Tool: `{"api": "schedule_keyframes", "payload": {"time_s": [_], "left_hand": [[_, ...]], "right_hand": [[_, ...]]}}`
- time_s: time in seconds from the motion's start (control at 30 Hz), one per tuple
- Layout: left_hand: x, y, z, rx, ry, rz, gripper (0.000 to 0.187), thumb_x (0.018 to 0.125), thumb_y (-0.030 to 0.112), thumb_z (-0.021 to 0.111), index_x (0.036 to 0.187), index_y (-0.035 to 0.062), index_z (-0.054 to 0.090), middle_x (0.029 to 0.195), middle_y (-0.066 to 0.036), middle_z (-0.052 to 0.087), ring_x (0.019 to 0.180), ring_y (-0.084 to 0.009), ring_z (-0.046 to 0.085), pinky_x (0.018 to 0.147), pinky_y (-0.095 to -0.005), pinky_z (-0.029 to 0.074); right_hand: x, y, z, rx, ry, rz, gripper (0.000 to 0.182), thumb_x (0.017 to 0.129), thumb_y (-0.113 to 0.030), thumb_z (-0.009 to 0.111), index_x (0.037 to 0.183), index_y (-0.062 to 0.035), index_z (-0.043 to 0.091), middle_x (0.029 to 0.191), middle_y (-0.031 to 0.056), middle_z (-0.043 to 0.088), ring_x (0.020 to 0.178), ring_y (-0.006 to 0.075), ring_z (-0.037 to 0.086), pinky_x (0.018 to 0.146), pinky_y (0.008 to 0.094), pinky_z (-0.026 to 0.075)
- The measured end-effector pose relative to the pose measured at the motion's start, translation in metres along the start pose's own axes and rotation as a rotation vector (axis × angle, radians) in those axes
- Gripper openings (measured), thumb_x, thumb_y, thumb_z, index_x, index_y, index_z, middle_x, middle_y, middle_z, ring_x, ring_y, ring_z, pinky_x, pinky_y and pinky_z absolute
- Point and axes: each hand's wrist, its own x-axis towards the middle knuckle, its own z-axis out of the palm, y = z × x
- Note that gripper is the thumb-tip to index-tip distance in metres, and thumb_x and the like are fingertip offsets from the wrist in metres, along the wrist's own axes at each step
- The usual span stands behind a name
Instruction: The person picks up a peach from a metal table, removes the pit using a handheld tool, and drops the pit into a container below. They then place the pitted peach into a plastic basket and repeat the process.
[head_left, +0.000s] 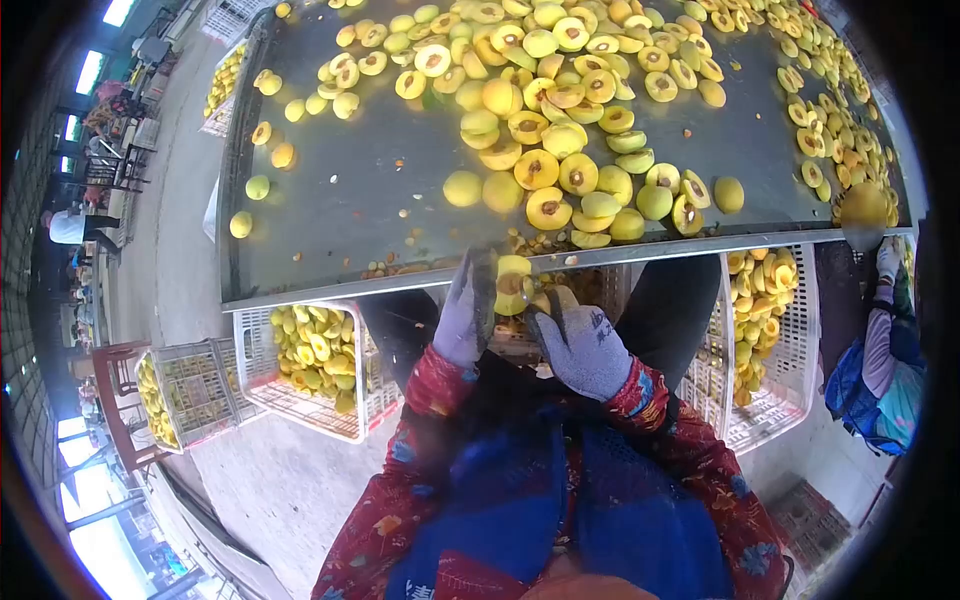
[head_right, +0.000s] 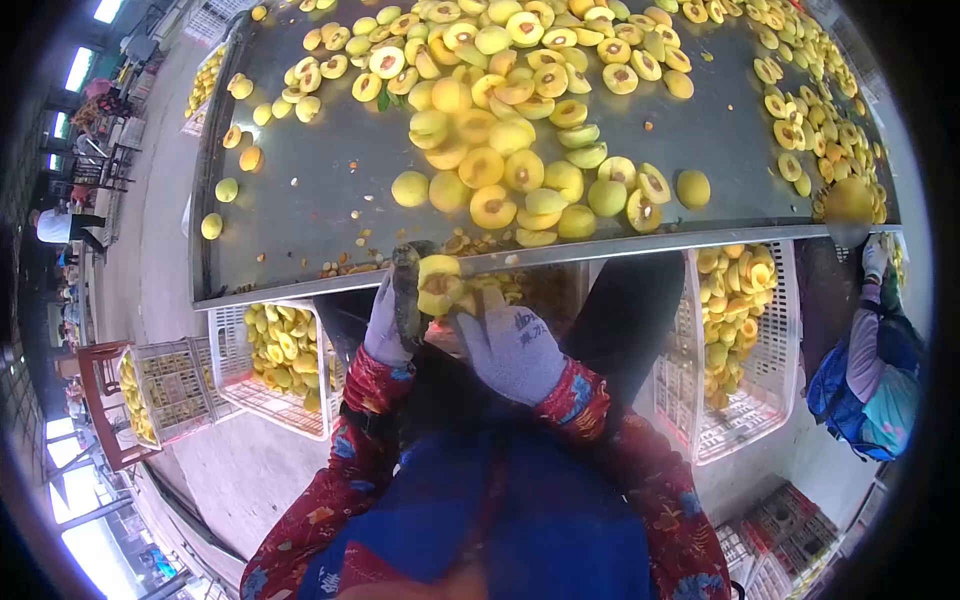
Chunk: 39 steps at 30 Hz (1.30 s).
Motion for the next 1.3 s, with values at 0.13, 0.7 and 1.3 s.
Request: {"api": "schedule_keyframes", "payload": {"time_s": [0.13,0.7,1.3], "left_hand": [[-0.008,-0.018,0.018,-0.006,0.123,0.129,0.042,0.098,0.031,0.041,0.127,0.0005,0.043,0.110,-0.007,0.053,0.095,-0.0117,0.051,0.081,-0.0235,0.043],[-0.024,-0.025,0.041,0.553,0.361,0.446,0.032,0.089,0.007,0.038,0.116,-0.0031,0.051,0.100,-0.018,0.062,0.092,-0.0250,0.059,0.082,-0.0349,0.046],[-0.086,0.034,-0.100,1.685,1.057,-0.349,0.053,0.085,0.035,0.055,0.126,0.0019,0.046,0.122,-0.025,0.050,0.116,-0.0382,0.047,0.093,-0.0426,0.042]], "right_hand": [[-0.004,-0.004,-0.006,0.067,-0.054,0.041,0.032,0.080,-0.018,0.059,0.107,-0.0012,0.054,0.101,0.0256,0.053,0.063,0.0323,0.054,0.051,0.0394,0.044],[0.013,0.002,-0.027,2.176,-0.574,1.112,0.035,0.089,-0.045,0.055,0.090,-0.0105,0.058,0.072,0.0001,0.054,0.056,0.0100,0.047,0.050,0.0245,0.039],[-0.026,0.018,0.031,1.964,-0.365,0.964,0.037,0.091,-0.039,0.053,0.111,-0.0074,0.057,0.089,0.0029,0.059,0.086,0.0122,0.058,0.065,0.0247,0.045]]}}
